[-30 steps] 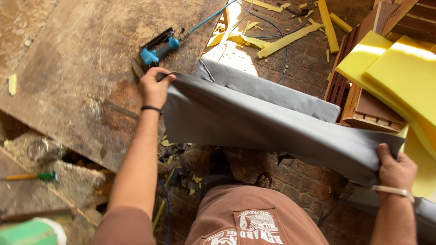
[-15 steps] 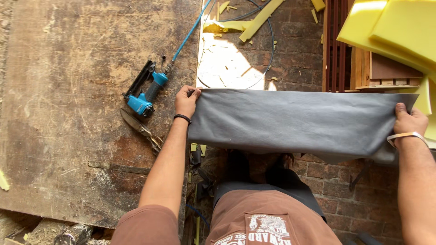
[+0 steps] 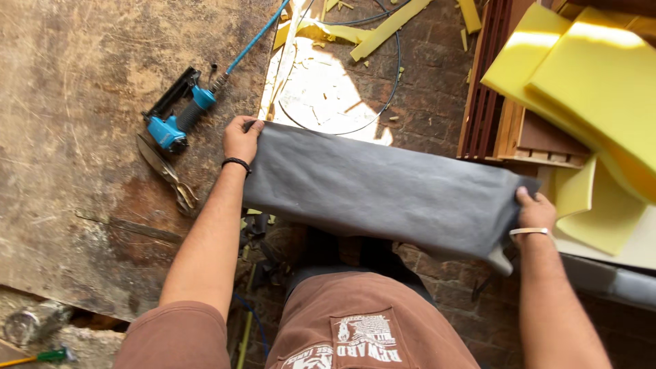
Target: The person staples gray fabric onto rectangular foam cushions using a pneumatic staple gun, trims excess fabric with scissors, and aligns the finished cushion with other upholstered pieces on the floor.
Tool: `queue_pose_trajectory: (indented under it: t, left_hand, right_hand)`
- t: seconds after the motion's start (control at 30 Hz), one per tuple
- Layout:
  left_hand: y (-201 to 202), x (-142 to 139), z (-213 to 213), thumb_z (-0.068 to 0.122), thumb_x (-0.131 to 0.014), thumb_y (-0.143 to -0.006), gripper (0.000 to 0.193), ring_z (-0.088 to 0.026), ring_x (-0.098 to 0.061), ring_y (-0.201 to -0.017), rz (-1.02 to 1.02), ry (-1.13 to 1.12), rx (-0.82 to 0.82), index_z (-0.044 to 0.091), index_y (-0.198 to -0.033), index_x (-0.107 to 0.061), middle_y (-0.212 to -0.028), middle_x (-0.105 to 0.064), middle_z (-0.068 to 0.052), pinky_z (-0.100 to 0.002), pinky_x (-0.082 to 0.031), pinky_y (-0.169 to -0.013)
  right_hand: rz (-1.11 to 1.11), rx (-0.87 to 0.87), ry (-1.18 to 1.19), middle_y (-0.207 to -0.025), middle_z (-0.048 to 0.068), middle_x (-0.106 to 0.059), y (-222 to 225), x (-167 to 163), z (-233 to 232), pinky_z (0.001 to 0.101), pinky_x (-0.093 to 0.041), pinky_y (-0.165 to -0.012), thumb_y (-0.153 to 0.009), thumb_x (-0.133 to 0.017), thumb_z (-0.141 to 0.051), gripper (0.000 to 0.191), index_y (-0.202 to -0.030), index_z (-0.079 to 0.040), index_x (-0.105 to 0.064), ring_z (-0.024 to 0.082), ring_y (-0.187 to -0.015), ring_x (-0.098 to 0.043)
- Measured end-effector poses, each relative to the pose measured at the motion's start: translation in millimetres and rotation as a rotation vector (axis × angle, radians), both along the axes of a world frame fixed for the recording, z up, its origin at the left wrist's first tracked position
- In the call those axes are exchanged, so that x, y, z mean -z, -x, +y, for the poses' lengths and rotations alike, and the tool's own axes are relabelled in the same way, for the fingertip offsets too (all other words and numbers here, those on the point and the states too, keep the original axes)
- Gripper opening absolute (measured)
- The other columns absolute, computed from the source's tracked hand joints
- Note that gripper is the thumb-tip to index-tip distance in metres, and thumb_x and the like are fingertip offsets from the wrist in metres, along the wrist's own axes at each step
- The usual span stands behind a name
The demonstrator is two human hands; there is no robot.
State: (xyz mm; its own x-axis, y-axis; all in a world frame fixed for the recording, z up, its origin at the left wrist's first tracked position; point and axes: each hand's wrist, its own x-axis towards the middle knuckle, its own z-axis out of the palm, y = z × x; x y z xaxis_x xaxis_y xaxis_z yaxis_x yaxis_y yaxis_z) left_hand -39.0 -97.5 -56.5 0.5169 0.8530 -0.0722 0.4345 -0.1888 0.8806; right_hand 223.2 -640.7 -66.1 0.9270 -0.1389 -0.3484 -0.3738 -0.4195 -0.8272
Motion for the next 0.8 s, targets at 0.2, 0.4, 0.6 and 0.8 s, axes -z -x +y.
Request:
queue_pose_trajectory:
  t: [0.2,0.4,0.6,0.8]
  left_hand:
    - [8.3,-15.1,-9.2,0.018,-0.087,-0.081,0.045,-0.027,-0.067,-0.104,0.054,-0.277,-0.202,0.004,-0.117,-0.063,-0.113,-0.071,-0.014,-0.040,-0.054,-0.088]
    - [82.9,-7.3,-43.2,0.013,-0.082,-0.085,0.029,-0.028,-0.067,-0.104,0.077,-0.292,-0.382,0.008,-0.111,-0.069,-0.112,-0.071,-0.011,-0.040,-0.054,-0.091]
    - [149.0,30.2,-68.9,0.015,-0.079,-0.089,0.022,-0.017,-0.071,-0.094,-0.080,0.099,-0.449,0.007,-0.106,-0.067,-0.100,-0.073,-0.005,-0.033,-0.057,-0.088]
    - [143.3,34.0,-65.5,0.018,-0.083,-0.083,0.034,-0.020,-0.068,-0.089,-0.144,0.135,-0.510,0.008,-0.108,-0.062,-0.095,-0.069,-0.004,-0.034,-0.056,-0.081]
  right_hand:
    - [-0.565,-0.242,0.218,-0.118,0.015,-0.066,10.9,-45.1,58.5,0.0350,-0.054,-0.097,-0.092,-0.071,-0.004,0.031,-0.121,0.000,-0.062,0.024,-0.108,-0.065]
    - [-0.677,-1.100,0.026,-0.116,0.012,-0.069,68.2,-68.4,235.1,0.0383,-0.054,-0.097,-0.089,-0.076,-0.008,0.022,-0.109,-0.006,-0.069,0.030,-0.111,-0.068]
    - [-0.435,-1.464,0.059,-0.116,0.015,-0.072,113.2,-49.7,423.3,0.0437,-0.054,-0.091,-0.088,-0.081,-0.025,0.041,-0.121,-0.008,-0.065,0.034,-0.109,-0.069]
    - [-0.302,-1.621,0.134,-0.101,0.011,-0.075,137.4,-42.6,515.5,0.0385,-0.057,-0.087,-0.088,-0.073,-0.013,0.016,-0.103,-0.008,-0.070,0.028,-0.096,-0.072]
